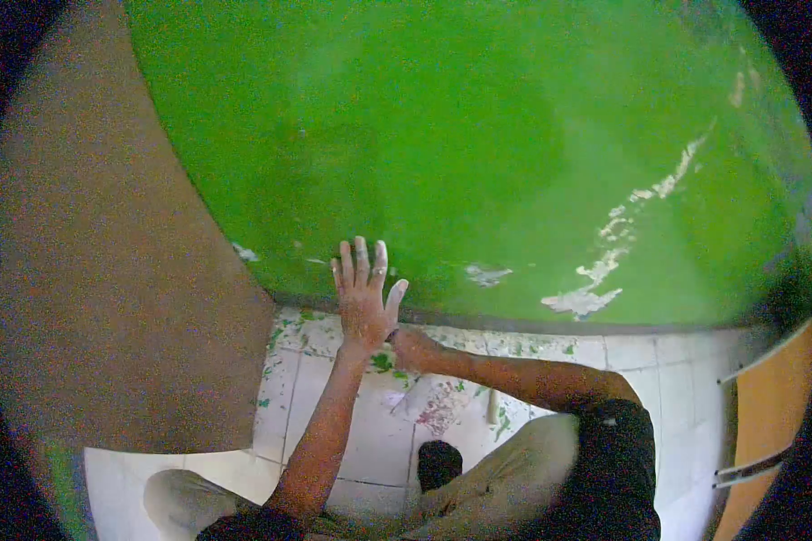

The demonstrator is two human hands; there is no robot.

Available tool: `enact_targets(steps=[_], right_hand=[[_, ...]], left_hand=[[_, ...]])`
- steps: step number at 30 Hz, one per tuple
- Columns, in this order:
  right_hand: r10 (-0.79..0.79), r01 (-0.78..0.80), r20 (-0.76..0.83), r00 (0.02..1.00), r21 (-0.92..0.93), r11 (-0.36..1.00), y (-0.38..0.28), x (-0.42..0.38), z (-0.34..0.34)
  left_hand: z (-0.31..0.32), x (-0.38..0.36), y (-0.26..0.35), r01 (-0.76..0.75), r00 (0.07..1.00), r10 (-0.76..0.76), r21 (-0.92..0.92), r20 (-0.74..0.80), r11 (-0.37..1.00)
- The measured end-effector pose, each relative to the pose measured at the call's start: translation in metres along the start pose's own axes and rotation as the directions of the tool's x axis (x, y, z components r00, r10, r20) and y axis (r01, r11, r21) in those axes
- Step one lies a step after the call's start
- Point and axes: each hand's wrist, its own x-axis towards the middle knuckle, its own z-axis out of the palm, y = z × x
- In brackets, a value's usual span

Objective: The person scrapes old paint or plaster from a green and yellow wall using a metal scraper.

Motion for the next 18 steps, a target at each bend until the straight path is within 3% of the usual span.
enact_targets(steps=[1, 2, 3, 4, 5, 6, 7, 8, 10, 11, 12, 14, 18], right_hand=[[-0.025, 0.025, 0.009, 1.0, -0.007, 1.0, 0.002, 0.006, 0.0], [0.049, -0.028, 0.158, 0.986, -0.131, 0.991, 0.002, 0.01, 0.001], [0.139, -0.061, 0.291, 0.946, -0.261, 0.963, 0.003, 0.012, 0.006], [0.119, -0.039, 0.3, 0.946, -0.261, 0.965, 0.005, 0.009, 0.009], [-0.01, 0.044, 0.207, 0.978, -0.158, 0.986, 0.007, 0.004, 0.011], [-0.129, 0.136, 0.101, 0.986, -0.063, 0.989, 0.004, 0.002, 0.009], [-0.131, 0.137, 0.073, 0.989, -0.085, 0.987, -0.007, -0.001, 0.003], [-0.145, 0.153, 0.088, 0.985, -0.093, 0.984, -0.009, 0.0, 0.003], [-0.049, 0.055, 0.133, 0.99, -0.042, 0.998, -0.02, 0.002, -0.005], [0.095, -0.087, 0.172, 0.98, -0.054, 0.995, -0.031, -0.001, -0.011], [0.087, -0.077, 0.181, 0.98, -0.062, 0.995, -0.027, 0.0, -0.011], [-0.094, 0.116, 0.164, 0.982, -0.128, 0.985, -0.011, -0.003, -0.006], [-0.245, 0.25, 0.055, 0.968, -0.108, 0.962, -0.008, -0.01, -0.004]], left_hand=[[-0.004, 0.004, -0.007, 0.01, 1.0, -0.01, 0.042, 0.004, 0.999], [-0.008, 0.012, -0.014, 0.022, 1.0, -0.022, 0.061, -0.006, 0.998], [-0.018, 0.023, -0.02, 0.079, 0.993, -0.079, 0.005, -0.088, 0.997], [-0.025, 0.031, -0.027, 0.128, 0.977, -0.136, -0.055, -0.165, 0.99], [-0.026, 0.037, -0.031, 0.139, 0.975, -0.143, -0.036, -0.17, 0.99], [-0.025, 0.043, -0.032, 0.199, 0.941, -0.238, -0.173, -0.242, 0.965], [-0.025, 0.046, -0.032, 0.242, 0.89, -0.339, -0.315, -0.304, 0.918], [-0.026, 0.045, -0.031, 0.254, 0.881, -0.351, -0.309, -0.317, 0.917], [-0.028, 0.045, -0.031, 0.277, 0.91, -0.321, -0.19, -0.261, 0.942], [-0.031, 0.048, -0.034, 0.286, 0.91, -0.318, -0.153, -0.266, 0.946], [-0.036, 0.052, -0.038, 0.296, 0.904, -0.327, -0.15, -0.275, 0.943], [-0.048, 0.066, -0.051, 0.31, 0.855, -0.387, -0.256, -0.346, 0.915], [-0.081, 0.093, -0.062, 0.313, 0.798, -0.444, -0.349, -0.408, 0.883]])
